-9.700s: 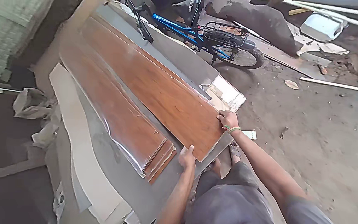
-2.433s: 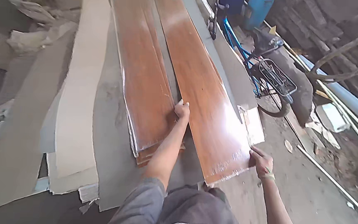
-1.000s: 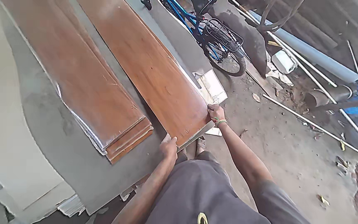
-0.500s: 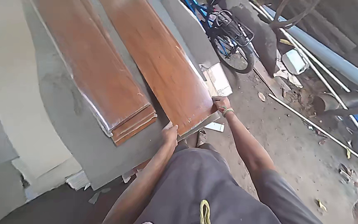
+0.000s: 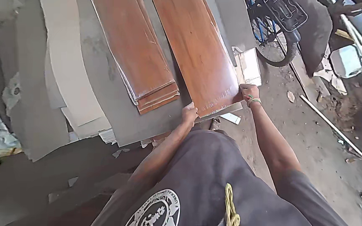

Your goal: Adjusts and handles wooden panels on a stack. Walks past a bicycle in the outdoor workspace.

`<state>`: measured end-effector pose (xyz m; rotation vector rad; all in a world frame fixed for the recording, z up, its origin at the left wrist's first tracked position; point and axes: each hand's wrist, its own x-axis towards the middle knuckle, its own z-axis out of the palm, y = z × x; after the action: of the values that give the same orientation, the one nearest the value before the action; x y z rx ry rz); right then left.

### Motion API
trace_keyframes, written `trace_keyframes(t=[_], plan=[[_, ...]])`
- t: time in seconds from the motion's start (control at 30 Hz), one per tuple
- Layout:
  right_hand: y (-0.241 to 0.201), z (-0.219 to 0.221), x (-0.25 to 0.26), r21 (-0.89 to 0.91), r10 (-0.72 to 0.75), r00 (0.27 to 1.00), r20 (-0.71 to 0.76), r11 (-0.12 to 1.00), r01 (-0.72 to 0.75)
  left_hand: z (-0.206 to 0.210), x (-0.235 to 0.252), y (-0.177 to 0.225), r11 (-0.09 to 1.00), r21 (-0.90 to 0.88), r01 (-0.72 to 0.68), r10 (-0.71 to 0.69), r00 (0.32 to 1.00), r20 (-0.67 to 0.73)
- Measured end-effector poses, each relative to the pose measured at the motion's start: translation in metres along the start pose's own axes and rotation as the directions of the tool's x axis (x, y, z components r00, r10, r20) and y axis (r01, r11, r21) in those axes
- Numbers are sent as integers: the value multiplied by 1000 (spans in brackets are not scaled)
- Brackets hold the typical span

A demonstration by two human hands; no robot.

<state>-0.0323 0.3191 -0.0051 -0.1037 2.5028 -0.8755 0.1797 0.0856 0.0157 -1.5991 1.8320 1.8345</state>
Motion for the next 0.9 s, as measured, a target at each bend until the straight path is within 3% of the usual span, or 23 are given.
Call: trace_keyframes(t=[0.2,0.53,0.9], plan=[[1,-1,8,13,14,999,32,1000,-15,-23,8,7,999,1,43,-43,992,118],[-2,3,9,-95,26,999,30,995,-23,-21,7,15,995,-40,90,-85,990,116],[-27,3,2,-110,177,983,50,979,-171,-10,23,13,967,-100,235,-224,968,113]])
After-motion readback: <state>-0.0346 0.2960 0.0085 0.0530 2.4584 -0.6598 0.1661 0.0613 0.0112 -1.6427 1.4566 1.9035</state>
